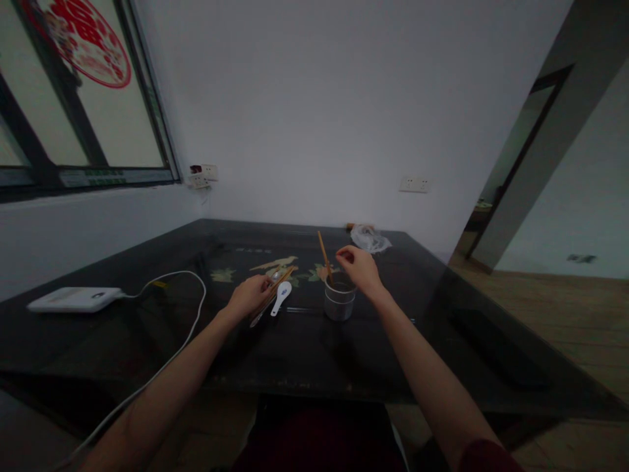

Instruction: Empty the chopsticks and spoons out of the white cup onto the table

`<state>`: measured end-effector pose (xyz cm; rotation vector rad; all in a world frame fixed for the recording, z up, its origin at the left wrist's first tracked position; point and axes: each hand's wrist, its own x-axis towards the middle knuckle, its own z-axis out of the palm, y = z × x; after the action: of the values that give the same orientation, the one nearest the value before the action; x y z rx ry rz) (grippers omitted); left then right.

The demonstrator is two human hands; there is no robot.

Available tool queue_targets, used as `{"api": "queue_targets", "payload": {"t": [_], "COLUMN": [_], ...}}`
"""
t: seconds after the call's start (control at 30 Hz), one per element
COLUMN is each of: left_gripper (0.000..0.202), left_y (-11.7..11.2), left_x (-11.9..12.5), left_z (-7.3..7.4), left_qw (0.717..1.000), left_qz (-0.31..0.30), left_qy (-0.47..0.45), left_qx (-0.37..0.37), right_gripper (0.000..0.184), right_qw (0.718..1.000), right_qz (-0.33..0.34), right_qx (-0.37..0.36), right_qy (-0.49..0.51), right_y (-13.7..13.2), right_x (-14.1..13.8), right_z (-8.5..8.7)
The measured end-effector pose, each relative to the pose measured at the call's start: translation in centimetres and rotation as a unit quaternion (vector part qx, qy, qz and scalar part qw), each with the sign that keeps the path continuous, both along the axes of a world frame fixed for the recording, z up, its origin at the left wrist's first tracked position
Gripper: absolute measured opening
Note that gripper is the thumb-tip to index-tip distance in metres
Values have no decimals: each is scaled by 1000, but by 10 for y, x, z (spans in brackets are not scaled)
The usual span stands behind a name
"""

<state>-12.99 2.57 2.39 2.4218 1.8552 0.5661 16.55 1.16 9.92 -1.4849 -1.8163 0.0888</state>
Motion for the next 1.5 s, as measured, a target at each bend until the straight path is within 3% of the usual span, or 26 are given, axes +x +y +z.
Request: {"api": "queue_targets", "payload": {"t": [0.13,0.3,0.63,0.8,0.93,1.1,1.23,1.37,1.5], "left_gripper": [30,39,34,34,35,39,40,37,35], "left_y": [4,9,6,5,4,3,0,-3,-3], "left_x": [-4,-8,-6,-5,-4,-3,-1,0,1], "left_z": [-6,-14,-12,-10,-9,-7,-4,-2,-1], "left_qw": [1000,999,998,998,999,999,999,1000,1000], "left_qz": [8,23,28,26,32,16,5,-10,-11], "left_qy": [4,25,13,20,6,-8,-19,-25,-21], "left_qx": [8,-35,-48,-54,-38,-36,-27,-13,-10], "right_gripper": [25,26,20,21,21,20,22,20,11], "right_qw": [999,994,993,995,997,994,980,973,980], "right_qz": [8,30,21,26,50,83,155,205,197], "right_qx": [-17,-48,-58,-62,-21,67,101,75,-22], "right_qy": [-43,-94,-96,-77,-63,4,77,76,18], "right_y": [14,16,11,6,-3,-31,-55,-62,-49], "right_x": [-3,-15,-18,-17,-16,-22,-35,-58,-85], "right_z": [-8,-8,-2,12,29,56,68,60,33]}}
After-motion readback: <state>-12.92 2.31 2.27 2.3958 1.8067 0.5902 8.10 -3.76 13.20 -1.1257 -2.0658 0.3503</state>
